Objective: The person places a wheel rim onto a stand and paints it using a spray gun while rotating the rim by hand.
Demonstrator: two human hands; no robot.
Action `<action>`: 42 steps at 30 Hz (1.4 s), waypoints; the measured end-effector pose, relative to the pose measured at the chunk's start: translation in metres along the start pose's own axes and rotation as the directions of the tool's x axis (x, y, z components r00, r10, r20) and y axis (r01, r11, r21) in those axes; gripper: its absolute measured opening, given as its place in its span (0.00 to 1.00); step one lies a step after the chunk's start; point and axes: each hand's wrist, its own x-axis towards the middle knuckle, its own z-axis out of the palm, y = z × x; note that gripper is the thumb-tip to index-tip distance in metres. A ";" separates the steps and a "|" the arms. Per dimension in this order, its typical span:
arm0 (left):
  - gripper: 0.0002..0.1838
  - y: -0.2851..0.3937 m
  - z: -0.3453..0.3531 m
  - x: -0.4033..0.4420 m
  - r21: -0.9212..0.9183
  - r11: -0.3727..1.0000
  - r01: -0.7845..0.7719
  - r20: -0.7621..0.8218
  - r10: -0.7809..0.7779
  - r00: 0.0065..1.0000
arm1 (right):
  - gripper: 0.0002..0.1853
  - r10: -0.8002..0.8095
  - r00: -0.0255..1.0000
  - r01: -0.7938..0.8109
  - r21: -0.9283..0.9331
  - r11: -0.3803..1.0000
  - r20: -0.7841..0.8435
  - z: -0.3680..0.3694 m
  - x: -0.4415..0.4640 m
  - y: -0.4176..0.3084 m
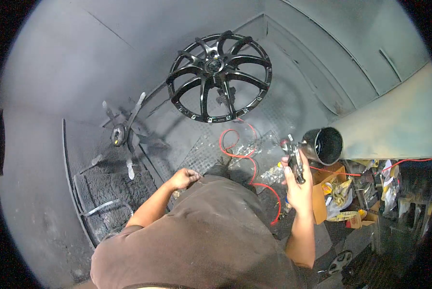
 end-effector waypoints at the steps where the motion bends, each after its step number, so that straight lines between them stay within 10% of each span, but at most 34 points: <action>1: 0.13 0.001 -0.008 0.003 -0.003 1.000 -0.017 -0.042 0.017 0.999 | 0.30 -0.024 1.000 0.024 0.012 1.000 0.019 0.007 0.008 -0.006; 6: 0.09 -0.007 -0.026 0.038 -0.057 0.982 -0.182 -0.145 0.173 0.974 | 0.32 -0.097 0.976 0.078 0.102 0.992 0.193 0.037 0.050 -0.075; 9: 0.07 -0.001 -0.041 0.075 -0.494 0.817 -0.298 -0.287 0.170 0.943 | 0.33 -0.127 0.960 0.108 0.089 0.990 0.250 0.060 0.071 -0.133; 14: 0.18 0.027 -0.105 0.110 -0.708 0.660 -0.251 -0.266 0.081 0.961 | 0.33 -0.146 0.942 0.177 -0.076 0.981 0.302 0.098 0.120 -0.205; 16: 0.25 0.040 -0.136 0.125 -0.900 0.331 -0.283 -0.272 0.079 0.959 | 0.31 -0.120 0.946 0.175 -0.159 0.972 0.302 0.118 0.143 -0.230; 20: 0.30 0.062 -0.204 0.151 -0.910 0.229 -0.346 -0.333 0.093 0.938 | 0.16 -0.095 0.962 0.169 -0.286 0.943 0.257 0.165 0.195 -0.258; 42: 0.22 0.089 -0.276 0.157 -0.857 0.439 -0.270 -0.188 0.223 0.957 | 0.17 -0.011 1.000 0.014 -0.583 0.813 0.010 0.174 0.254 -0.248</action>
